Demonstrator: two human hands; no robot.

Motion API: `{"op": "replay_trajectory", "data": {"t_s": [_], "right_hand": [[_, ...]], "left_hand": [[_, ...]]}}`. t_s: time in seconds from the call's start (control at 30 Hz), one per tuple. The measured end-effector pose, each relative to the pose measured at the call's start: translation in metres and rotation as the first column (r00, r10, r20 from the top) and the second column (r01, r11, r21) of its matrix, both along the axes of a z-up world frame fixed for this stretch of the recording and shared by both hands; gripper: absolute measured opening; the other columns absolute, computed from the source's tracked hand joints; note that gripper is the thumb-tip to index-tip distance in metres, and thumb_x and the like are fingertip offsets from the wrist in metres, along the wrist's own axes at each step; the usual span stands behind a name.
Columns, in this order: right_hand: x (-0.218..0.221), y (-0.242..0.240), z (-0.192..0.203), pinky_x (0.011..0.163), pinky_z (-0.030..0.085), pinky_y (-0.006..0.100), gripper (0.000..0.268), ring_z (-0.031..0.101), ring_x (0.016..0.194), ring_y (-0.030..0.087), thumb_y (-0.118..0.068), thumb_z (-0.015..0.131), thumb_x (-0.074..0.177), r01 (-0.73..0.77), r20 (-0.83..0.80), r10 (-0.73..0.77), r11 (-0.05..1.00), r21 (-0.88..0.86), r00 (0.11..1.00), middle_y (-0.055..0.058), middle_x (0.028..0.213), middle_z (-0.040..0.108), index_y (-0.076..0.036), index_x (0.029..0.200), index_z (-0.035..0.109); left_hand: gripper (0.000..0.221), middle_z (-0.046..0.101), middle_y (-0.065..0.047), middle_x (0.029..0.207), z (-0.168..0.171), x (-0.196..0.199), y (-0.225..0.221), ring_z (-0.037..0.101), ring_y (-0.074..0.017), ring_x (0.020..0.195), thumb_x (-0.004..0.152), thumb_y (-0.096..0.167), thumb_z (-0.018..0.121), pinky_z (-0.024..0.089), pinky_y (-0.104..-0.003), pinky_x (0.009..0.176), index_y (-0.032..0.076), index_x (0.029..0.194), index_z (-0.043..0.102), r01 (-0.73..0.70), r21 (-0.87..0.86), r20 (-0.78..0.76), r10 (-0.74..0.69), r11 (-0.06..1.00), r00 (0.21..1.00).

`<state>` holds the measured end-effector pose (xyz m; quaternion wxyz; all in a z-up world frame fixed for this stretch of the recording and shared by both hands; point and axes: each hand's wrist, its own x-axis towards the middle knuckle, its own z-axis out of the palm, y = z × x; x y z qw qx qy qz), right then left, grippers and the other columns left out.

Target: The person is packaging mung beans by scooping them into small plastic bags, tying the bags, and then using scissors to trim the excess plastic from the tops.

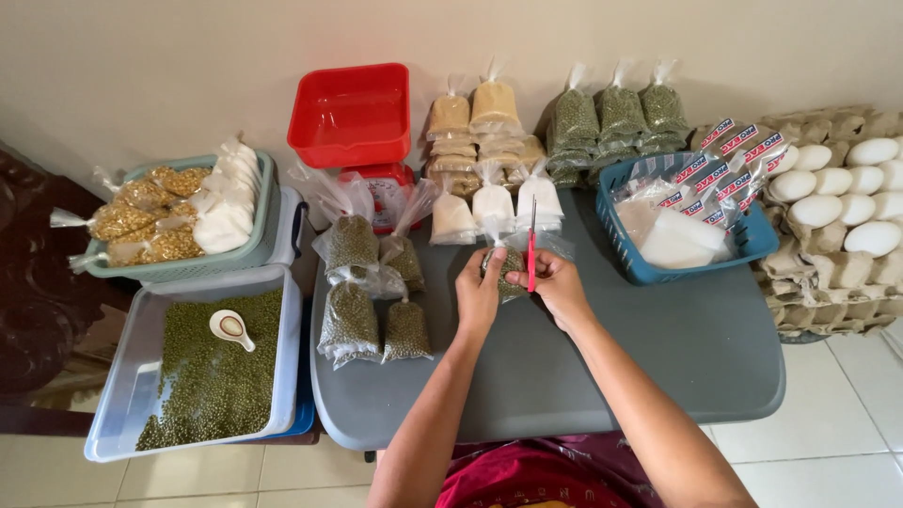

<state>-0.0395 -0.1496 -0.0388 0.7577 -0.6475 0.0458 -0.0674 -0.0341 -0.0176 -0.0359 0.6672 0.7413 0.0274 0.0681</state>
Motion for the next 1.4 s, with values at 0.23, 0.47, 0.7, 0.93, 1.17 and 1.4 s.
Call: {"op": "replay_trajectory", "data": {"t_s": [0.23,0.47,0.7,0.93,1.17,1.4], "right_hand": [[0.018,-0.012,-0.035,0.059,0.047,0.016,0.033,0.064,0.064,0.005,-0.007,0.096,0.066,-0.033,0.024,0.032,0.999,0.011,0.999,0.001,0.074,0.073,-0.010,0.090,0.073],[0.002,-0.006,-0.014,0.061,0.049,0.017,0.037,0.063,0.067,0.006,-0.010,0.097,0.066,-0.069,0.005,0.069,0.997,-0.045,0.998,0.001,0.079,0.074,-0.009,0.096,0.075],[-0.001,-0.007,-0.014,0.063,0.052,0.019,0.039,0.064,0.070,0.007,-0.012,0.098,0.066,-0.056,-0.001,0.056,0.993,-0.107,0.998,0.003,0.080,0.076,-0.008,0.098,0.076],[0.003,-0.008,-0.021,0.064,0.052,0.018,0.036,0.064,0.068,0.006,-0.012,0.097,0.067,-0.040,-0.013,0.039,0.996,-0.083,0.999,0.001,0.078,0.074,-0.008,0.096,0.076],[0.007,-0.008,-0.026,0.061,0.051,0.018,0.035,0.064,0.067,0.006,-0.014,0.098,0.067,-0.029,-0.010,0.028,0.997,-0.077,1.000,0.001,0.076,0.074,-0.010,0.093,0.076],[0.002,-0.004,-0.010,0.060,0.050,0.017,0.035,0.064,0.065,0.005,-0.013,0.098,0.066,-0.023,-0.008,0.023,0.997,-0.072,1.000,0.000,0.074,0.074,-0.010,0.094,0.076]], "left_hand": [[0.074,0.063,-0.030,0.133,0.036,-0.010,0.004,0.055,-0.0413,0.133,0.099,0.059,0.060,0.045,-0.052,0.110,-0.003,0.138,0.059,0.088,-0.141,-0.136,-0.107,0.986,0.985],[0.059,0.069,-0.021,0.115,-0.006,0.002,-0.003,0.060,-0.0281,0.116,0.098,0.055,0.065,0.049,-0.047,0.099,0.000,0.122,0.069,-0.027,-0.053,-0.166,0.018,0.998,0.986],[0.045,0.077,-0.014,0.091,-0.017,0.003,-0.006,0.072,-0.0246,0.094,0.096,0.053,0.067,0.055,-0.043,0.085,0.009,0.101,0.077,-0.123,0.010,-0.117,0.124,0.992,0.985],[0.042,0.073,-0.010,0.079,-0.020,0.008,-0.006,0.064,-0.0155,0.081,0.095,0.051,0.069,0.053,-0.039,0.080,0.011,0.092,0.077,-0.127,-0.016,-0.110,0.124,0.992,0.986],[0.040,0.069,-0.010,0.073,-0.003,0.003,-0.007,0.061,-0.0149,0.078,0.095,0.051,0.070,0.052,-0.039,0.076,0.012,0.089,0.077,-0.114,-0.036,-0.098,0.110,0.993,0.989],[0.040,0.069,-0.009,0.072,-0.008,0.007,-0.006,0.060,-0.0141,0.076,0.095,0.052,0.070,0.052,-0.037,0.074,0.012,0.089,0.078,-0.111,-0.048,-0.106,0.105,0.993,0.989]]}}
